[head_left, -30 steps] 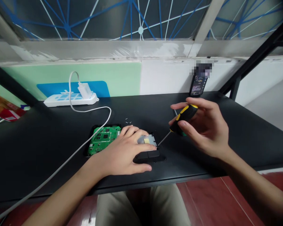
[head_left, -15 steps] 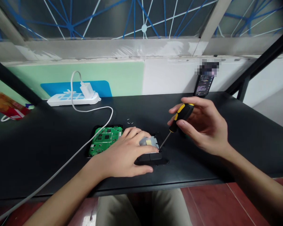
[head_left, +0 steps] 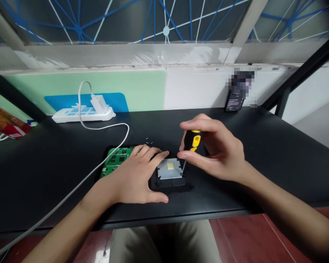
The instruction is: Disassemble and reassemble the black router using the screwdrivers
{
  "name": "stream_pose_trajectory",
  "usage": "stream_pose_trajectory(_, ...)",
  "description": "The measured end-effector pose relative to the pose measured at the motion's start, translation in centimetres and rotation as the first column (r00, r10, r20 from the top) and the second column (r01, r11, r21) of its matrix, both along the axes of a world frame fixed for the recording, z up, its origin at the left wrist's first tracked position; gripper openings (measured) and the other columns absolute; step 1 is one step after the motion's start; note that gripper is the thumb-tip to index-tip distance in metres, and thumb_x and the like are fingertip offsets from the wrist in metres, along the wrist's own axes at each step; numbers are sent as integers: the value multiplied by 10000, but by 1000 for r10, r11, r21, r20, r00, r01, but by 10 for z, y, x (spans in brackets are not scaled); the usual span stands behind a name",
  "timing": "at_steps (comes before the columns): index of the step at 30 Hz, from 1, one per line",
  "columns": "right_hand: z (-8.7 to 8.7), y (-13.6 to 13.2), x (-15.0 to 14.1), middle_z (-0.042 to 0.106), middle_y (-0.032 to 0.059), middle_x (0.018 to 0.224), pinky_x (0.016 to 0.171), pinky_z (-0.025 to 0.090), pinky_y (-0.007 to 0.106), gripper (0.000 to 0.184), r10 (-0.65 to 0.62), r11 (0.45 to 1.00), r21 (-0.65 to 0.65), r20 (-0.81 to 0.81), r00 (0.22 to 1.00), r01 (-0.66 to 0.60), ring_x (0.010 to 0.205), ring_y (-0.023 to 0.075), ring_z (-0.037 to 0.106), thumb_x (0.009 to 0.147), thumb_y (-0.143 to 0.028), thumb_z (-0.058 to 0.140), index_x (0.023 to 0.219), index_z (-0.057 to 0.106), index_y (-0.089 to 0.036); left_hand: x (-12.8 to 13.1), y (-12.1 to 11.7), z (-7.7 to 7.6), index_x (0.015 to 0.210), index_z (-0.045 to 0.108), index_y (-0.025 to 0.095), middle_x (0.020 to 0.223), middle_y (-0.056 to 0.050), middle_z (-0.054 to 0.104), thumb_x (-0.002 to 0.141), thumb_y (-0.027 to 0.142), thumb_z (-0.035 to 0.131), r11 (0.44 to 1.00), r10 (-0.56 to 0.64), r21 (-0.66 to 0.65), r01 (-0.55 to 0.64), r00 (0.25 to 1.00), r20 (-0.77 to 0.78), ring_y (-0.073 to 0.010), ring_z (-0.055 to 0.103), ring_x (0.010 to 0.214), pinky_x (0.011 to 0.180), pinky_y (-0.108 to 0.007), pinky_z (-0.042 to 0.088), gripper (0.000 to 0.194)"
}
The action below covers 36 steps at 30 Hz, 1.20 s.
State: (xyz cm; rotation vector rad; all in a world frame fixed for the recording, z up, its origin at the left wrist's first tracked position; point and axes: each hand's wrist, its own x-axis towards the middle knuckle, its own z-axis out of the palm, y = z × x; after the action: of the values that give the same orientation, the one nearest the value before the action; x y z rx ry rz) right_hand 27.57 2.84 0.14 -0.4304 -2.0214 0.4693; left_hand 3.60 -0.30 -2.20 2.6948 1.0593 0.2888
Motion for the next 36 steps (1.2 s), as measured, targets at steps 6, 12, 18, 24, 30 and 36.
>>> stream_pose_trajectory(6, -6, -4, -10, 717, 31, 1090, 704, 614, 410, 545, -34, 998, 40, -129, 991, 39, 800, 204, 682, 807, -206, 777, 1297, 591, -356, -1, 1, 0, 1488, 404, 203, 1398, -140, 514, 724, 694, 755, 1000, -1, -6, 2, 1000, 13, -386, 471, 1242, 1116, -554, 273, 973)
stream_pose_trajectory(12, -6, -17, -7, 668, 56, 1199, 734, 645, 401, 395, -23, 991, -131, -183, 983, -1, 938, 214, 717, 952, -237, 582, 1330, 572, -351, 0, 2, 0, 1490, 397, 154, 1396, -153, 519, 737, 737, 722, 1000, -4, -6, 4, 1000, -11, -378, 452, 1264, 1123, -534, 264, 1006)
stream_pose_trajectory(18, -11, -18, -5, 676, 44, 1096, 704, 655, 399, 341, -44, 985, -172, -263, 964, -2, 791, 185, 723, 988, -283, 529, 1320, 577, -348, 0, 2, 0, 1512, 369, 170, 1415, -158, 512, 756, 746, 698, 1000, -20, 0, 20, 1000, -6, -381, 447, 1280, 1122, -540, 256, 1006)
stream_pose_trajectory(24, -11, -20, -9, 711, 42, 1117, 724, 648, 402, 322, -40, 988, -157, -267, 963, -3, 832, 196, 728, 999, -273, 503, 1302, 588, -342, -1, 2, -1, 1499, 391, 159, 1404, -164, 515, 759, 759, 682, 1000, -18, -2, 18, 1000, 0, -387, 445, 1289, 1125, -549, 252, 996)
stream_pose_trajectory(30, -11, -16, -5, 654, 54, 1065, 657, 626, 390, 387, -179, 983, -70, -215, 960, 168, 796, 194, 663, 917, -269, 647, 1297, 600, -328, 0, 1, -1, 1493, 402, 187, 1387, -147, 526, 754, 732, 707, 1000, -19, 10, 19, 1000, 22, -386, 459, 1278, 1116, -540, 269, 967)
stream_pose_trajectory(36, -14, -9, -6, 597, 37, 980, 635, 614, 395, 393, -186, 977, 48, -261, 947, 206, 766, 196, 644, 825, -281, 761, 1191, 636, -352, -1, 2, -1, 1492, 399, 177, 1402, -154, 517, 756, 742, 699, 1000, -17, 2, 17, 1000, 10, -380, 454, 1271, 1110, -540, 281, 975)
